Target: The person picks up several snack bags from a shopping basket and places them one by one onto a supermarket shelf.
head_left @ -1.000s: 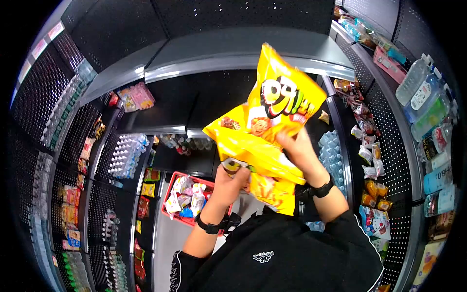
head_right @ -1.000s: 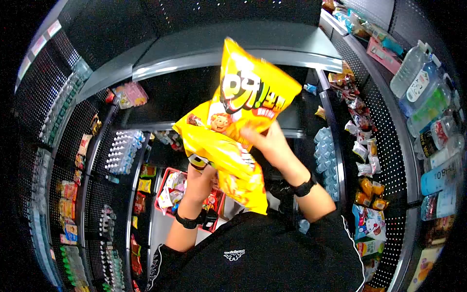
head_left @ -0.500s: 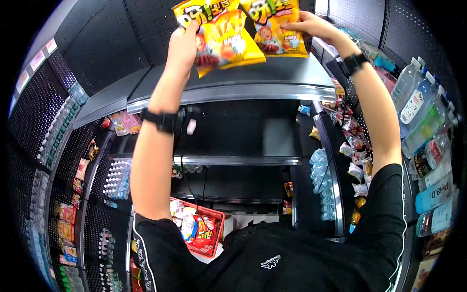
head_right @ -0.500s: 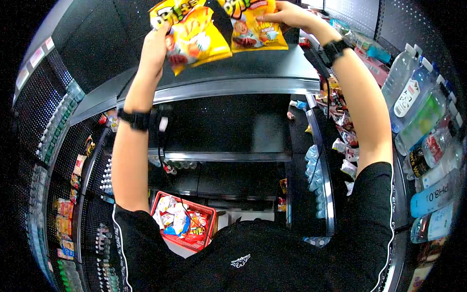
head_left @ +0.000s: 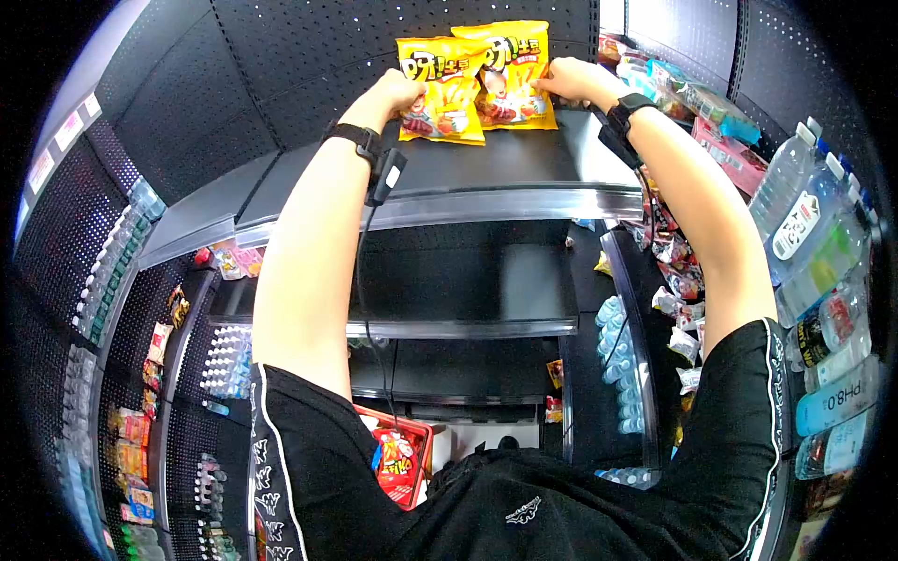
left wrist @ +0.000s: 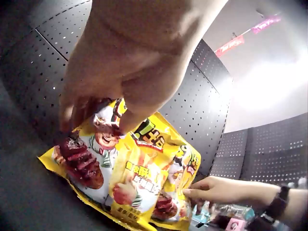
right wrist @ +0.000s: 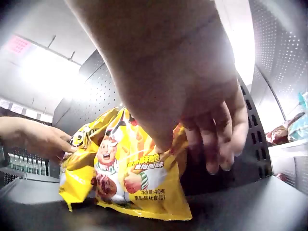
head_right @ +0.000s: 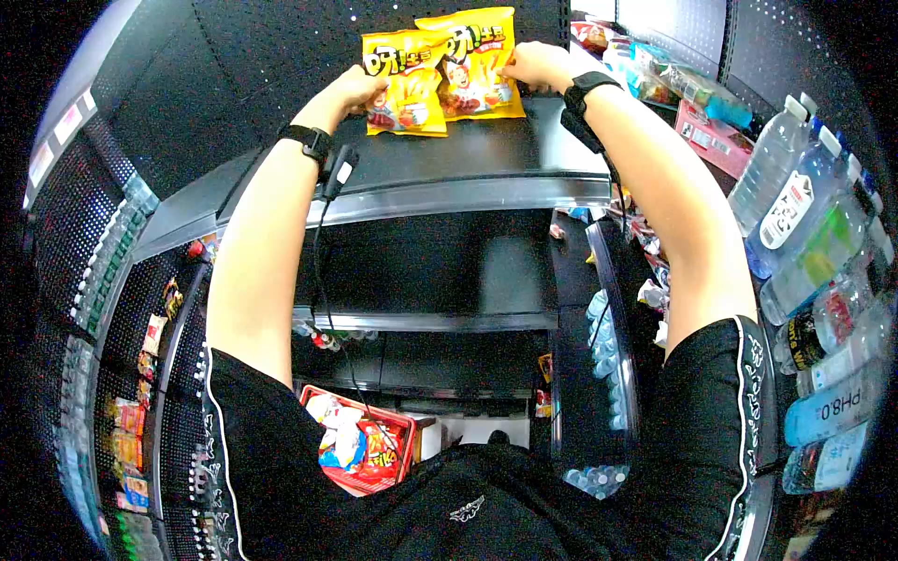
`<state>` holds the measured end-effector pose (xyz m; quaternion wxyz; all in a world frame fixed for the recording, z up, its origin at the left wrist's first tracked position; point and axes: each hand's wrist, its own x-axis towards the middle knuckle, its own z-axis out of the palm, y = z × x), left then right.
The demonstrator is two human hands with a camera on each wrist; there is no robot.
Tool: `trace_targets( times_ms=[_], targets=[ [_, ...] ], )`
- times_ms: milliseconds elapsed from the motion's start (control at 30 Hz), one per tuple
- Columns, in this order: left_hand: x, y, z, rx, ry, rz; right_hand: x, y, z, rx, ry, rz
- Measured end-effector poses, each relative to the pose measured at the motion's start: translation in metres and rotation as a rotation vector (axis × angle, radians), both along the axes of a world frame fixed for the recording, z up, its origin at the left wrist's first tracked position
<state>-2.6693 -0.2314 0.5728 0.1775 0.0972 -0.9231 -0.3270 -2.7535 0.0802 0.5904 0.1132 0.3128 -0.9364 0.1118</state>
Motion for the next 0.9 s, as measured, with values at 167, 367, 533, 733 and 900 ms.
trace_targets(
  times_ms=[167, 367, 533, 733, 900],
  targets=[
    [0.035, 0.007, 0.003, 0.052, -0.174, 0.032, 0.015, 0.005, 0.005, 0.025, -0.027, 0.035],
    [0.079, 0.026, 0.001, -0.134, -0.265, -0.091, 0.014, 0.008, -0.008, 0.142, -0.06, 0.059],
    [0.053, 0.022, -0.012, -0.256, -0.313, -0.067, 0.036, -0.002, -0.017, 0.164, -0.221, -0.034],
    [0.079, 0.038, -0.009, -0.193, -0.192, -0.111, 0.046, 0.0, -0.01, 0.204, -0.268, -0.072],
    [0.075, 0.038, -0.009, -0.233, -0.209, 0.006, 0.078, 0.005, -0.016, 0.156, 0.125, 0.304]
  ],
)
